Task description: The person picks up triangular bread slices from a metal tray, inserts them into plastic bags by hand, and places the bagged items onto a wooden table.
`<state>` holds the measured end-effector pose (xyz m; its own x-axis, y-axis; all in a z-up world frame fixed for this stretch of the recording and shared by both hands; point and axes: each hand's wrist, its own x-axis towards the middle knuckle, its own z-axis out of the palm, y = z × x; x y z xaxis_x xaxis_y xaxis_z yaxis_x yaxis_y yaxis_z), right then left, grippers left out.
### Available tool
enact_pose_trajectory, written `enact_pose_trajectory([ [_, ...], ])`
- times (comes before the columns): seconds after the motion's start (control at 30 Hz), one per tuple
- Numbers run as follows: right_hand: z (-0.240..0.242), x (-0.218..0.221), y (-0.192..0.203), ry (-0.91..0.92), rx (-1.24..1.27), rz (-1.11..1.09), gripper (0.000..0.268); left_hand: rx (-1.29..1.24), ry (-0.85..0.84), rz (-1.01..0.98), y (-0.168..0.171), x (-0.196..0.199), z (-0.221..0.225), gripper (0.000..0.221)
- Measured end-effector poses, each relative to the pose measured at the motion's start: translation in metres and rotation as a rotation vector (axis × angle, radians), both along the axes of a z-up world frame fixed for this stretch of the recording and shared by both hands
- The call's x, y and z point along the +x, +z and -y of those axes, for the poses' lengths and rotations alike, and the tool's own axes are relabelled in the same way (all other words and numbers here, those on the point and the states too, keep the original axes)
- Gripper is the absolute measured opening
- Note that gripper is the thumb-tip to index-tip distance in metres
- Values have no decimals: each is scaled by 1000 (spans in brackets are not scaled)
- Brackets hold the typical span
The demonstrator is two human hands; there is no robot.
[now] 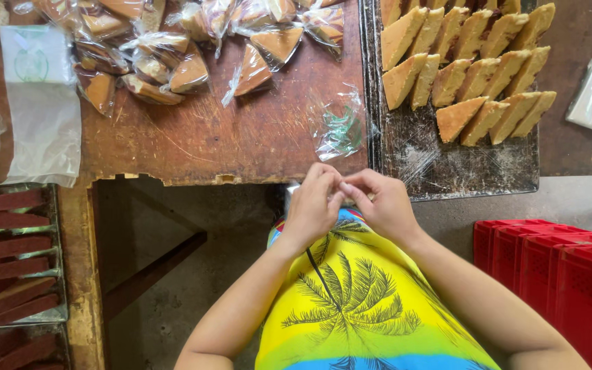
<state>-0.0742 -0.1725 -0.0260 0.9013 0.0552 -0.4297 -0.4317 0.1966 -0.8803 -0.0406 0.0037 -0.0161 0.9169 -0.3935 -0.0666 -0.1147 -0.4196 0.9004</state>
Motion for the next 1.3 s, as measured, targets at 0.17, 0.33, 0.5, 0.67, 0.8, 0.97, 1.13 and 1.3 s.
enact_pose_trajectory([
  [0.17,29,9,19,510,-596,626,13,-108,-160,-134,8,-4,-1,24],
  [0.33,20,15,-13,462,265,-100,16,-82,-40,199,38,-9,-18,14],
  [0.5,-5,51,19,518,-682,378,17,-28,4,163,27,0,-40,14],
  [0.67,-29,59,98,279,-854,1047,24,-972,162,-371,12,19,-53,23],
  [0.8,-44,34,75,255,-591,459,17,-1440,181,-410,25,25,-32,19],
  [0.97,-27,18,40,59,-586,465,21,-923,224,-466,37,24,-14,30],
  [1.13,3,14,26,-31,-626,678,25,-814,373,-405,3,26,-5,20],
  [1.3,49,2,41,-291,-124,365,15,-856,336,-450,-16,46,-32,42],
])
